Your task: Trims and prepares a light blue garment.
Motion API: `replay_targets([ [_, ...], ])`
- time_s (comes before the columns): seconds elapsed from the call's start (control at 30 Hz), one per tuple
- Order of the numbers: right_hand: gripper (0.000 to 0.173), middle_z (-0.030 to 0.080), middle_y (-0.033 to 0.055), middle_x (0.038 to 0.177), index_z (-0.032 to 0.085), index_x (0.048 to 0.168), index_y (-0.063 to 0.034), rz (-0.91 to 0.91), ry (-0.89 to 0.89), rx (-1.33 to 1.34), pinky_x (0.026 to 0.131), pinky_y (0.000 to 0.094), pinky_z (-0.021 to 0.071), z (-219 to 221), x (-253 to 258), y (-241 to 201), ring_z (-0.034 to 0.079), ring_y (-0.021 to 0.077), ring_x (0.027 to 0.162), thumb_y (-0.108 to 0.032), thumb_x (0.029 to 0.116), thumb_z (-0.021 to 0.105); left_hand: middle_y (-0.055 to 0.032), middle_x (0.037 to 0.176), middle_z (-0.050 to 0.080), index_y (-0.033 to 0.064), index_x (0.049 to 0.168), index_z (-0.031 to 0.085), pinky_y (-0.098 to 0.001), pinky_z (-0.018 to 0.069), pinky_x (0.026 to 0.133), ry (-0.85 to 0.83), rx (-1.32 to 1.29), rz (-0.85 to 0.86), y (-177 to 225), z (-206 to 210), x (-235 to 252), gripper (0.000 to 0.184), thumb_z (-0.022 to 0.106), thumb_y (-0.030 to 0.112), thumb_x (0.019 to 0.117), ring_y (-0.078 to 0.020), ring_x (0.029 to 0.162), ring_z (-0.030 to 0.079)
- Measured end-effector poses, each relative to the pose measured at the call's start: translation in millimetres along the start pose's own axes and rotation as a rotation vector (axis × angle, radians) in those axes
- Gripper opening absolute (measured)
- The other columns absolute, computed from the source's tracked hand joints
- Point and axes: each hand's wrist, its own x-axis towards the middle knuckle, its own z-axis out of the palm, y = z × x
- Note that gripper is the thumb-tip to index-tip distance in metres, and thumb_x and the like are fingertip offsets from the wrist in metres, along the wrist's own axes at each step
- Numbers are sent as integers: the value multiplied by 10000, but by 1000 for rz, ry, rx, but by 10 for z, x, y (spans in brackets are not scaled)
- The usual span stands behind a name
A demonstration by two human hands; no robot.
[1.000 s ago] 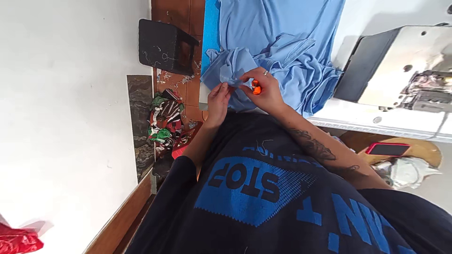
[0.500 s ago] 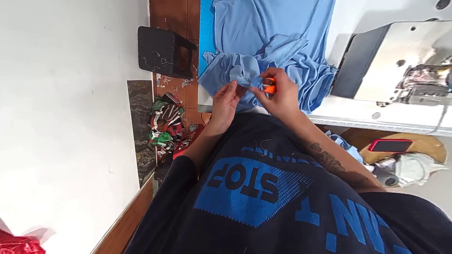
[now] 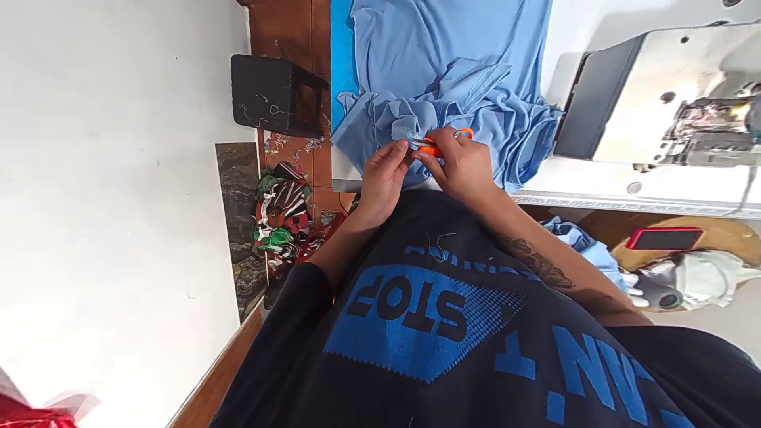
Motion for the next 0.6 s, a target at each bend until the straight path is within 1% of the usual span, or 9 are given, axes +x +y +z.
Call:
replay_targets([
  [0.07,431,680,262,900,647,1069,81,17,26,73,554,492,500,-17,-14,14,676,377,692,-343,1044,573,3,934,714,90,979,672,-304,553,953,-11,-12,-9,11,9,-4,246,447,77,1076,-90,925,693],
  [0.13,460,654,279,1059,598,1124,81,32,22,134,571,481,509,-45,-16,23,659,357,743,-332,956,710,8,914,717,91,958,679,-297,565,911,-47,46,32,10,0,-10,278,428,85,1075,-80,897,692],
  [0.17,440,656,286,1108,601,1141,81,39,29,154,571,482,515,-52,-15,25,665,360,755,-252,902,762,10,935,712,71,961,681,-295,558,907,-87,152,110,-5,-23,-16,282,416,60,1057,-70,914,681],
  [0.2,358,676,281,1093,626,1122,79,48,47,171,588,481,523,-55,-15,25,676,363,767,-140,870,757,-8,991,699,24,977,686,-290,546,914,-126,335,257,-27,-57,-21,263,426,7,1009,-65,962,660],
  [0.27,200,717,254,1043,691,1062,76,55,51,205,726,426,578,-88,5,8,711,332,846,-25,890,691,-165,1137,673,-77,1008,711,-299,525,966,-119,831,720,-67,-131,13,186,564,-54,896,-171,1111,631],
  [0.33,180,719,233,978,709,1056,76,63,3,272,768,372,566,-151,31,-18,693,282,827,-27,927,639,-232,1189,598,-22,1043,646,-377,454,1049,-73,1142,1006,-55,-166,115,154,656,13,894,-307,1194,557],
  [0.4,204,714,206,930,713,1074,68,108,-63,326,767,336,551,-242,56,-27,677,226,797,-60,959,604,-251,1193,663,-73,1140,650,-428,473,1065,-141,1173,965,17,-161,226,238,648,-29,906,-340,1196,616],
  [0.5,217,662,129,833,701,1044,51,225,-89,364,688,246,482,-409,93,-8,582,95,716,-123,997,581,-229,1067,715,-116,1109,686,-342,543,969,-264,1039,773,118,-113,286,208,563,-69,948,-246,1037,696],
  [0.6,198,596,35,806,680,1052,20,295,-83,455,617,140,408,-510,96,-27,484,-18,649,-155,1013,595,-288,1212,630,-131,1201,631,-362,522,1002,-292,1097,833,123,-89,248,302,611,-24,920,-302,1145,636],
])
